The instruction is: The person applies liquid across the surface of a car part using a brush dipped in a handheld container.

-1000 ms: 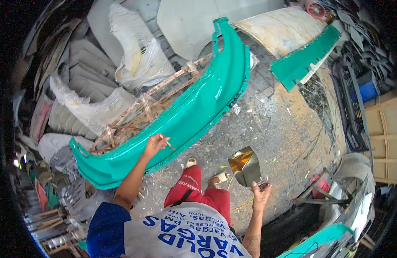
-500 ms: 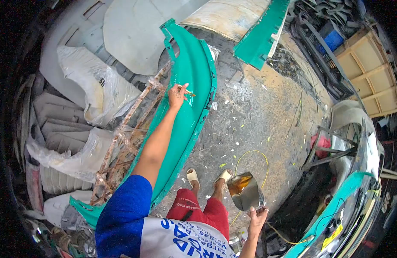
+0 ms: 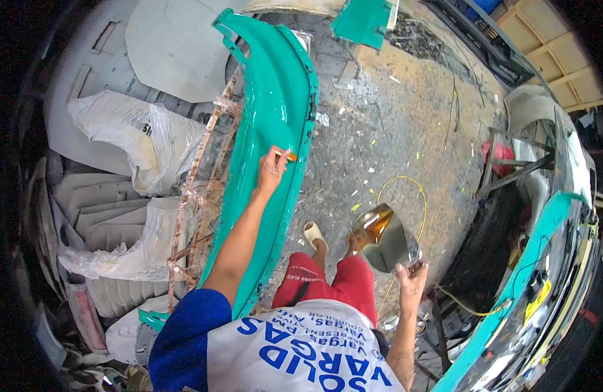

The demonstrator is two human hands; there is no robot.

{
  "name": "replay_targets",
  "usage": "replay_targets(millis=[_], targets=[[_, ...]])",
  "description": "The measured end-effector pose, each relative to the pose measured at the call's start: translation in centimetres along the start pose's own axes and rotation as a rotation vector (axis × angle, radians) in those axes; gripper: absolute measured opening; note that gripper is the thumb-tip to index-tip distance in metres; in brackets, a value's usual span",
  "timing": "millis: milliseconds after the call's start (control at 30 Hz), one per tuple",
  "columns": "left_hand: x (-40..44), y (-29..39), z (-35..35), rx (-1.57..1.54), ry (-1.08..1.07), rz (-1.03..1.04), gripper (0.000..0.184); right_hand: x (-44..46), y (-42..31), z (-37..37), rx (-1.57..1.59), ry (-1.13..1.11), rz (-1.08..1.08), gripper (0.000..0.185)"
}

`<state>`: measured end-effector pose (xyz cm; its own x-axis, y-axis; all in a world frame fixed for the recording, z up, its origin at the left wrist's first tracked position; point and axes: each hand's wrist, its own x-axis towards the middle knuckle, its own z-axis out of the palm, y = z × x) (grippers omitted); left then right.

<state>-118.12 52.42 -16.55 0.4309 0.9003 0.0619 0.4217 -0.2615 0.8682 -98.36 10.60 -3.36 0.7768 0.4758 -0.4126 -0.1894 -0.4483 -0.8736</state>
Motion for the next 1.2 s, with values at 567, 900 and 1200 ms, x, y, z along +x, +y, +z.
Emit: replay_targets(millis=[567,900,1200], targets=[[-21.9,-2.5,-12.1,-0.243,-0.276,-0.461,0.024,1.1,-1.8,3.3,-0.056,-0.132,-0.048,0.059],[-2.4,-1.4,-4.1,-0.191,-0.317,-0.243,0.044,-1.6,-2.7,2.9,-0.061,-0.084,-0.016,0.062],[1.0,0.8,-4.3,-0.069,-0.178,0.108,0.021,-3.2,-1.2,2.2,0.007,-0.014,0.017,0.059]])
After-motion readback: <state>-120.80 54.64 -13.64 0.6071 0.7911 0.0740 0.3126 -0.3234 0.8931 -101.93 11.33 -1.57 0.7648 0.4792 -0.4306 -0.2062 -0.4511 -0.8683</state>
